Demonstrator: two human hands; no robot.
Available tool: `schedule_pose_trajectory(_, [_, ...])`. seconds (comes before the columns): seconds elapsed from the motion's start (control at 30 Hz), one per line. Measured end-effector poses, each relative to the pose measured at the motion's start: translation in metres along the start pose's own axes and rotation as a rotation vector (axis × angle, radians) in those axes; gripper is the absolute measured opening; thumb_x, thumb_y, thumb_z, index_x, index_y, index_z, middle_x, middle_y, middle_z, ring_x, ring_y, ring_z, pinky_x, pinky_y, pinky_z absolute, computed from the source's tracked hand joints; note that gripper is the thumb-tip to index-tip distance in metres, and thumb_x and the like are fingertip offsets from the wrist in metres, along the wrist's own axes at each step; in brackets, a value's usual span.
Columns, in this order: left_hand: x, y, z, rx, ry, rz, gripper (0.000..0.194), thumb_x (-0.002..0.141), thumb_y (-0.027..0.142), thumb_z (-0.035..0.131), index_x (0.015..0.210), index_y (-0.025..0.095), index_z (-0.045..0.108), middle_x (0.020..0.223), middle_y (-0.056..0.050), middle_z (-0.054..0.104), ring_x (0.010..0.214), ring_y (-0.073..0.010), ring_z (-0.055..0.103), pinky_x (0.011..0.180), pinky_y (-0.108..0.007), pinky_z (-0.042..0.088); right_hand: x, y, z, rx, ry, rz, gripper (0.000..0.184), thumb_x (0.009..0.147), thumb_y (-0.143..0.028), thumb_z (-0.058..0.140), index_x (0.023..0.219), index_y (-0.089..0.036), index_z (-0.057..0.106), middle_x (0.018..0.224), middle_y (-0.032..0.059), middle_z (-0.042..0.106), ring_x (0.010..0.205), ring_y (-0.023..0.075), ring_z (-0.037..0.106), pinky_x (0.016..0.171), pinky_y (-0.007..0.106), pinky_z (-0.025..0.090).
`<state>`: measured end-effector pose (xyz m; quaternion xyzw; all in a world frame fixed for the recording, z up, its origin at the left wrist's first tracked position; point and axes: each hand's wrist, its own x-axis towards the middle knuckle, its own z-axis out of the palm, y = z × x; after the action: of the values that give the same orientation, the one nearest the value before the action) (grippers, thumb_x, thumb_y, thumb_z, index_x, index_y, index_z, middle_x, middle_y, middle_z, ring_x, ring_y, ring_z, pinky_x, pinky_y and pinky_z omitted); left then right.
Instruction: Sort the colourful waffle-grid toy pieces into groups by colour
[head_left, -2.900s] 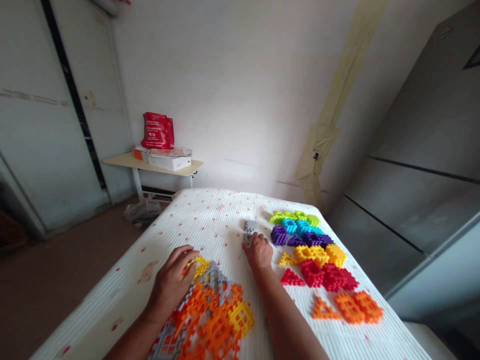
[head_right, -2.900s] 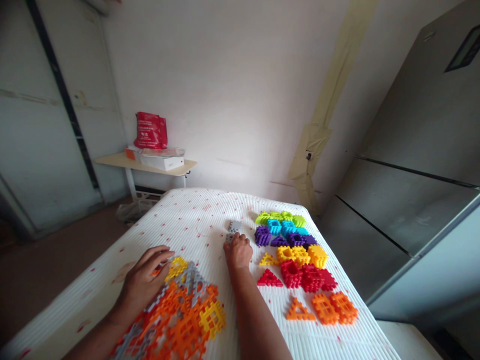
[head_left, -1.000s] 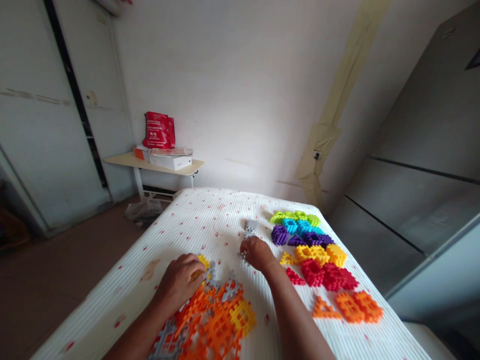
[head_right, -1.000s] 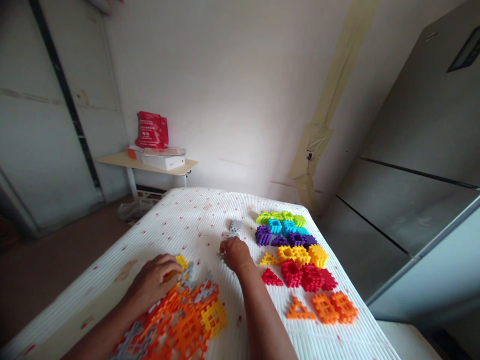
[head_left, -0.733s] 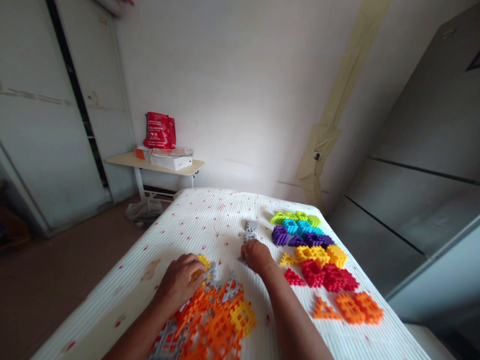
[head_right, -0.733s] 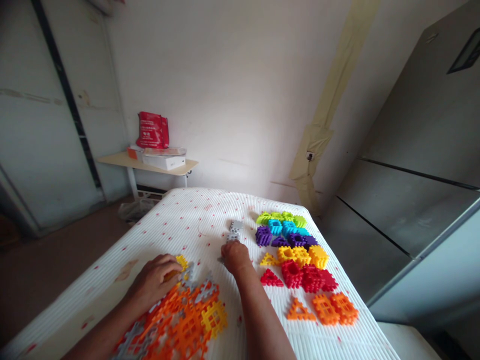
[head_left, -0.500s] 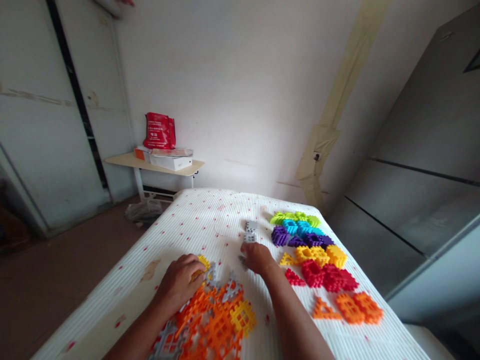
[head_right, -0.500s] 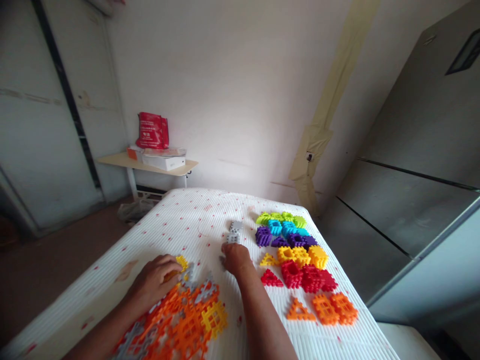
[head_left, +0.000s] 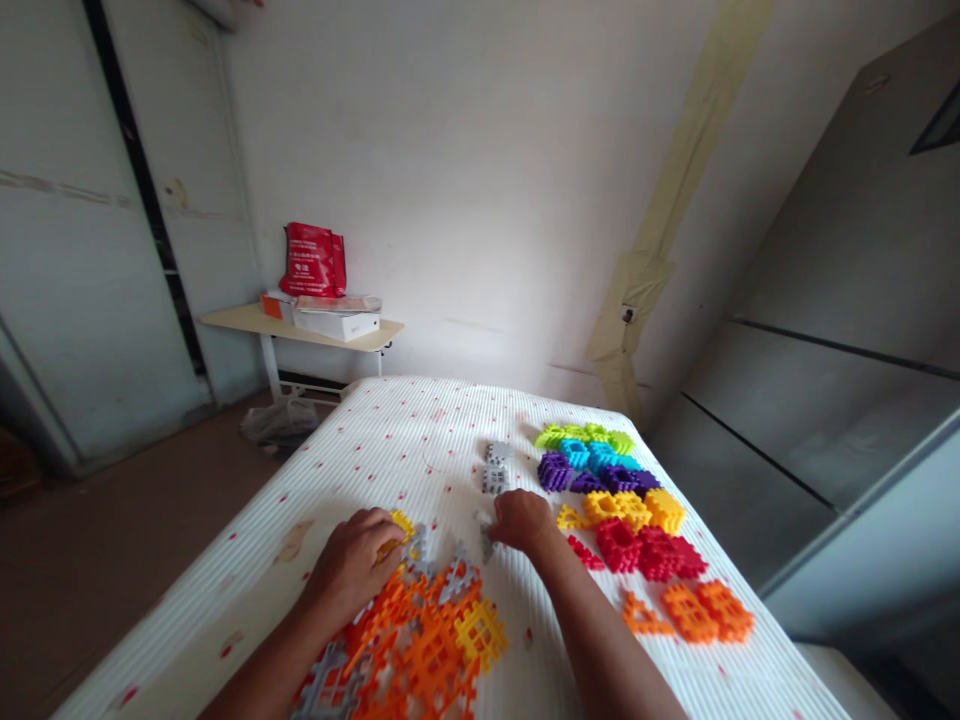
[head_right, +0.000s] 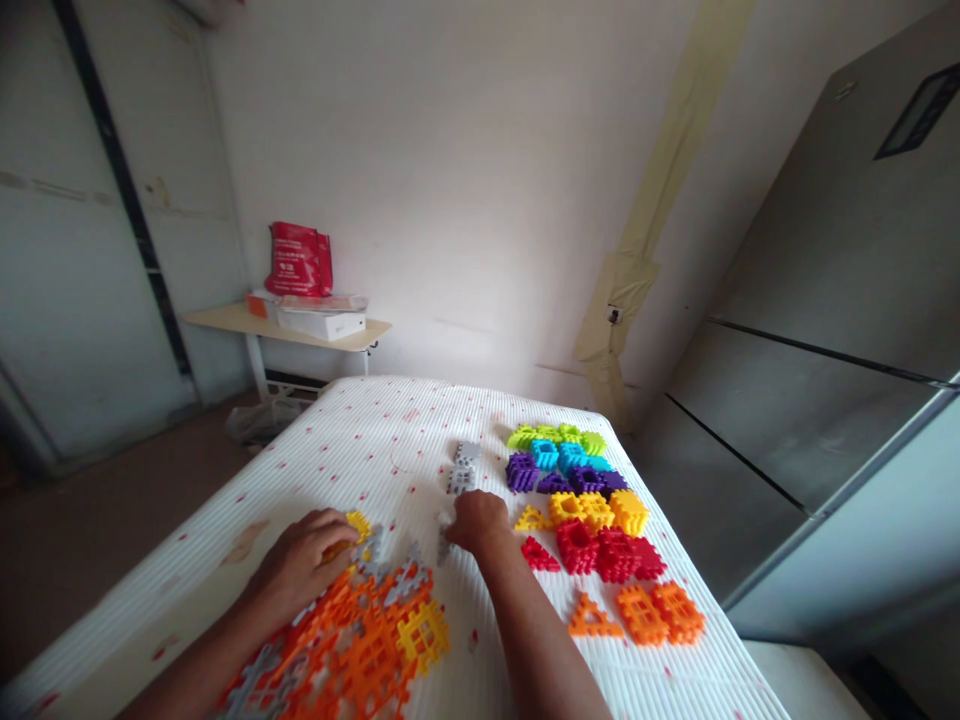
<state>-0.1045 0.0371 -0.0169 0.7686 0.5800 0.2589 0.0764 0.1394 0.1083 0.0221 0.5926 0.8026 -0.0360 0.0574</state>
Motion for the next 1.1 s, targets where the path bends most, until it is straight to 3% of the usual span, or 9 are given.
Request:
schedule_pose_trajectory(0.33, [-0.001,-0.004,0.002,-0.014,0.008,0.021,0.019,0.079,0.02,0.047,0.081,0.02,0.066,0.085,-0.004,0.064,0.085,-0.0166,0.057,0.077,-0.03,0.041,0.005,0.002,0.012,0.052,0.061,0.148,0.026,0.079,-0.024,0.053,0.1,-0.018,0.067,0.096,0.0129,0.069,0.087,0.0239,0.066,0.067,0.029,0.048])
schedule_pose_trajectory(0.87, [-0.001,-0.001,0.001,-0.026,0.029,0.02,0.02,0.077,0.019,0.047,0.08,0.02,0.067,0.084,-0.004,0.065,0.084,-0.0163,0.058,0.076,-0.029,0.042,-0.005,-0.003,0.005,0.045,0.131,0.073,0.025,0.086,-0.019,0.046,0.096,-0.017,0.068,0.092,0.0127,0.07,0.084,0.0227,0.066,0.07,0.028,0.046])
schedule_pose_trajectory(0.93, [-0.001,-0.001,0.001,-0.027,0.029,0.021,0.02,0.078,0.019,0.047,0.079,0.021,0.067,0.084,-0.003,0.065,0.084,-0.0161,0.058,0.076,-0.029,0.042,-0.012,-0.003,-0.001,0.074,0.134,0.018,0.024,0.084,-0.02,0.048,0.097,-0.022,0.068,0.094,0.0079,0.07,0.087,0.02,0.065,0.073,0.026,0.046])
schedule_pose_trajectory(1.03, [-0.002,0.0,-0.001,-0.027,0.029,0.023,0.02,0.078,0.019,0.047,0.08,0.021,0.067,0.085,-0.003,0.065,0.084,-0.016,0.058,0.076,-0.029,0.042,-0.023,-0.006,-0.009,0.267,0.057,-0.266,0.026,0.076,-0.019,0.061,0.099,-0.03,0.068,0.1,-0.003,0.069,0.09,0.0124,0.063,0.076,0.018,0.043])
schedule_pose_trajectory(1.1, [-0.002,0.0,-0.002,-0.025,0.027,0.026,0.02,0.079,0.019,0.047,0.08,0.021,0.067,0.085,-0.003,0.065,0.084,-0.016,0.058,0.077,-0.029,0.042,-0.03,-0.011,-0.01,0.406,-0.035,-0.4,0.027,0.074,-0.022,0.064,0.1,-0.028,0.068,0.096,-0.0036,0.069,0.083,0.0109,0.063,0.071,0.016,0.043])
